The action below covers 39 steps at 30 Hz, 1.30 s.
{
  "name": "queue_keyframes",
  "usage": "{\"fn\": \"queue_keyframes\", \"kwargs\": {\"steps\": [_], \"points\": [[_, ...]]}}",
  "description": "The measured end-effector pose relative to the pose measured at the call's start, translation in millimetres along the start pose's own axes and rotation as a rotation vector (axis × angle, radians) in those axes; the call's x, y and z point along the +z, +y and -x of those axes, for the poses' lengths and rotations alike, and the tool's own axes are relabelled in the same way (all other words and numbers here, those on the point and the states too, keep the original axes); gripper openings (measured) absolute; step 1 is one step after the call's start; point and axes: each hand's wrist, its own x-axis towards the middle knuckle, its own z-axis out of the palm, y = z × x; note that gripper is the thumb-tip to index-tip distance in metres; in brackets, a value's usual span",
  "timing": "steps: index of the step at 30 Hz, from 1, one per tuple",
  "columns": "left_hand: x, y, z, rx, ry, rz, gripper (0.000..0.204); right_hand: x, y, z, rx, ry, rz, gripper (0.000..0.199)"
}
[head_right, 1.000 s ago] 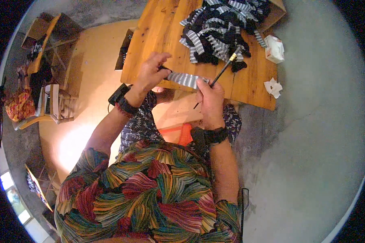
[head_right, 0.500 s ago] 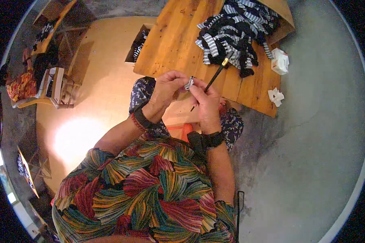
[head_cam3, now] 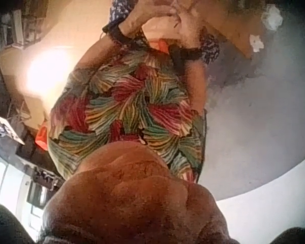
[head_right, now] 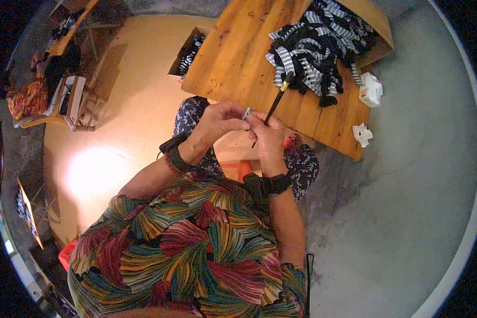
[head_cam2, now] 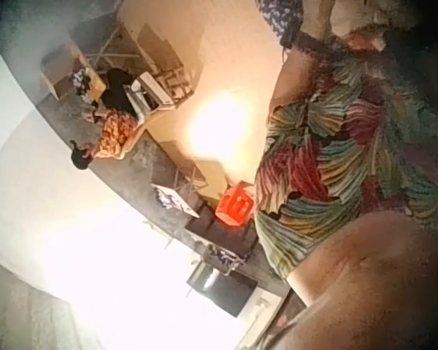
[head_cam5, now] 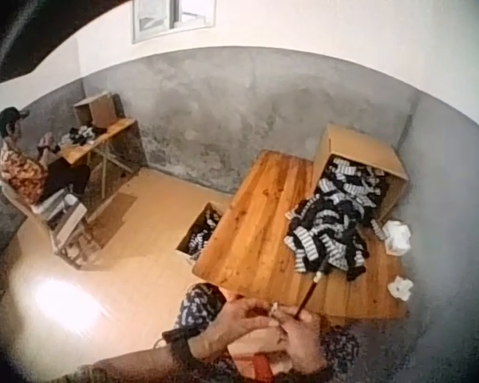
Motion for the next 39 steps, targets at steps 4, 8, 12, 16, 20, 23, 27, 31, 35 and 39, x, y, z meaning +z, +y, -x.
{"fn": "queue_keyframes", "kwargs": {"steps": [4,8,12,16,20,23,27,31,35,39], "points": [[-5.7,0.0,-0.6,-0.133,-0.023,0.037,0.018,-1.7,-5.0,2.5,-0.02,-0.121,0.015,0.009],[-8.1,-2.9,1.4,-0.24,-0.021,0.222,0.014,-3.4,-7.5,5.0,-0.024,-0.18,0.182,0.008],[-8.3,-19.2,-0.2,-0.354,0.019,0.428,0.012,4.5,-6.4,9.4,-0.021,-0.154,0.192,0.009],[-2.9,-33.1,-2.8,-0.423,0.017,0.711,0.009,0.5,8.9,2.0,-0.046,-0.077,0.322,0.011],[0.9,-40.6,7.0,-0.387,0.017,0.859,0.008,-0.2,16.4,1.1,0.066,-0.046,0.164,0.01],[-11.6,-52.8,10.2,-0.293,-0.069,0.469,0.01,-4.3,15.4,6.3,0.188,-0.08,-0.135,0.008],[-9.0,-33.7,12.3,-0.249,-0.132,0.088,0.012,-6.0,15.2,8.5,0.309,-0.08,-0.218,0.006],[4.0,-15.2,14.2,-0.203,-0.022,0.03,0.014,-0.4,3.2,12.2,0.156,-0.104,0.027,0.009],[-2.5,-21.8,12.8,-0.334,-0.039,0.202,0.018,-0.2,9.8,11.3,-0.067,-0.113,0.324,0.012],[-3.1,-21.1,12.1,-0.469,0.003,0.208,0.016,-10.7,22.1,5.6,-0.074,-0.159,0.363,0.012]]}}
